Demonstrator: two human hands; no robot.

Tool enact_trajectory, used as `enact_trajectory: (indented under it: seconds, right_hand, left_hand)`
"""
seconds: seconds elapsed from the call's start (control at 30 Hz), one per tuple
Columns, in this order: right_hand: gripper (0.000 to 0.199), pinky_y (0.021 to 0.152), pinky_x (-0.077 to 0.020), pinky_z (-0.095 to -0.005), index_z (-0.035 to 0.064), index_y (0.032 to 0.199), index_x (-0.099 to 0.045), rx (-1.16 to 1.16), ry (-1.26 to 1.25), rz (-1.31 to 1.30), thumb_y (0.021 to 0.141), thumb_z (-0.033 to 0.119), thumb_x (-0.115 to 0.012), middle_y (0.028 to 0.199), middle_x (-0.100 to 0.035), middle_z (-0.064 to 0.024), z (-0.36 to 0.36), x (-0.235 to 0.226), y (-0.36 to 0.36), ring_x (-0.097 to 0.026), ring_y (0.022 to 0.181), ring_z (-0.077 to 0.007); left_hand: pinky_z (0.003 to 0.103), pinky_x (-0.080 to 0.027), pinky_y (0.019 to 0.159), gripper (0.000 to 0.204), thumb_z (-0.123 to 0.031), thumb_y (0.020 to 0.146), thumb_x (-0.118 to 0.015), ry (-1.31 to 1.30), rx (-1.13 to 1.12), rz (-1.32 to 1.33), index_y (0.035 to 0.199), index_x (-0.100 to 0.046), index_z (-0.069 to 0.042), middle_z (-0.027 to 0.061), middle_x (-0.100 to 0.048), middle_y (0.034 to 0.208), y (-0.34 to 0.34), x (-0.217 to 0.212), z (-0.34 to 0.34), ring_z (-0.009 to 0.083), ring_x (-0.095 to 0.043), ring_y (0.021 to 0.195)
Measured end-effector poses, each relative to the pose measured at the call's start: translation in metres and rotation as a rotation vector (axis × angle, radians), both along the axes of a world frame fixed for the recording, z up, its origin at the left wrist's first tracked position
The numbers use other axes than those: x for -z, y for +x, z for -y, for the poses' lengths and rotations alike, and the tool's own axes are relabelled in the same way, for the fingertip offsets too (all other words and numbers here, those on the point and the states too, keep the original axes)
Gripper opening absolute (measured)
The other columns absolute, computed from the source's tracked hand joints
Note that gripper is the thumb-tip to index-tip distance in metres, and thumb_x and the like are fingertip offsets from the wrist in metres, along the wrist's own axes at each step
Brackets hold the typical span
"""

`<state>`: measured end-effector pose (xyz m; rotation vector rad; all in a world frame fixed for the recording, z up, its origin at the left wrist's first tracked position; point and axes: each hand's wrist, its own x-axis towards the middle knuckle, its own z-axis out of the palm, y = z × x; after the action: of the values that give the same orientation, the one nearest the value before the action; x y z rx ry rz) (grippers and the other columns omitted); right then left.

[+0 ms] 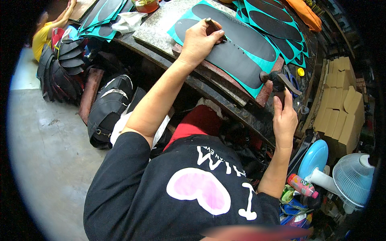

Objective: The person uses a hammer and a small metal tool to repeatedly tap along the edges of teal and black shoe insoles placed on a wooden block. They occasionally lift and reposition the insoles and wipe the work surface with a cloth while continuing the hammering.

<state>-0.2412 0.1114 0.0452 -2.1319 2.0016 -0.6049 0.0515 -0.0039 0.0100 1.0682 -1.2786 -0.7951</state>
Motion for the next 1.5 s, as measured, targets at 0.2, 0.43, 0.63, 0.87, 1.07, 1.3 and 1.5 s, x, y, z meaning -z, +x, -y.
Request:
enact_trajectory:
  seconds: [0.2,0.43,0.63,0.87,1.07,1.3,1.5]
  right_hand:
    - [0.042,0.074,-0.0501,-0.0477,0.0087,0.130,-0.053,-0.014,-0.099,0.001,0.098,0.036,-0.054,0.100,-0.066,-0.0234,-0.001,0.003,0.002,-0.064,0.092,-0.0434]
    - [0.042,0.070,-0.0510,-0.0491,0.0101,0.129,-0.053,-0.045,-0.165,-0.018,0.097,0.038,-0.054,0.095,-0.068,-0.0230,0.001,0.006,0.001,-0.065,0.085,-0.0429]
    - [0.043,0.071,-0.0513,-0.0493,0.0112,0.130,-0.053,-0.011,-0.108,-0.044,0.097,0.039,-0.054,0.098,-0.068,-0.0221,0.001,0.005,0.000,-0.066,0.085,-0.0426]
    - [0.044,0.071,-0.0509,-0.0504,0.0116,0.131,-0.052,-0.018,-0.137,-0.033,0.097,0.040,-0.052,0.099,-0.068,-0.0220,0.001,0.006,0.001,-0.065,0.086,-0.0435]
    - [0.045,0.070,-0.0500,-0.0509,0.0126,0.131,-0.050,0.031,-0.020,-0.038,0.097,0.041,-0.051,0.094,-0.067,-0.0227,0.000,-0.001,0.003,-0.065,0.086,-0.0443]
    - [0.045,0.070,-0.0498,-0.0503,0.0128,0.131,-0.051,0.015,-0.059,-0.048,0.097,0.042,-0.052,0.093,-0.067,-0.0225,0.000,0.001,0.002,-0.065,0.086,-0.0436]
    - [0.045,0.072,-0.0501,-0.0497,0.0129,0.132,-0.051,-0.007,-0.085,-0.048,0.097,0.041,-0.052,0.095,-0.067,-0.0226,0.002,-0.001,0.000,-0.065,0.087,-0.0433]
  left_hand:
    - [0.024,-0.054,0.069,0.013,-0.009,0.087,-0.069,-0.030,-0.057,0.170,0.095,-0.065,-0.001,0.0057,-0.070,0.082,-0.005,-0.001,-0.001,0.0096,-0.067,0.075]
    - [0.027,-0.057,0.070,0.013,-0.010,0.088,-0.069,-0.060,-0.101,-0.243,0.095,-0.065,-0.001,0.0065,-0.070,0.085,-0.005,-0.002,-0.003,0.0121,-0.069,0.079]
    - [0.027,-0.058,0.073,0.016,-0.012,0.089,-0.068,0.064,0.112,-0.225,0.099,-0.063,-0.002,0.0082,-0.069,0.088,0.002,-0.020,-0.009,0.0140,-0.069,0.083]
    - [0.026,-0.049,0.075,0.010,-0.011,0.086,-0.070,0.021,0.077,-0.459,0.094,-0.067,-0.004,0.0038,-0.069,0.091,-0.001,-0.018,0.009,0.0131,-0.062,0.077]
    - [0.028,-0.049,0.076,0.011,-0.005,0.089,-0.065,-0.085,-0.288,-0.215,0.098,-0.059,-0.004,0.0035,-0.063,0.087,0.029,-0.006,0.018,0.0152,-0.061,0.081]
    - [0.025,-0.050,0.079,0.011,-0.006,0.089,-0.067,-0.062,-0.274,-0.296,0.097,-0.064,0.001,0.0072,-0.069,0.092,0.059,0.000,0.013,0.0129,-0.064,0.084]
    - [0.025,-0.049,0.080,0.010,-0.004,0.089,-0.066,-0.138,-0.289,-0.376,0.097,-0.063,0.001,0.0076,-0.068,0.093,0.058,0.006,-0.008,0.0123,-0.063,0.085]
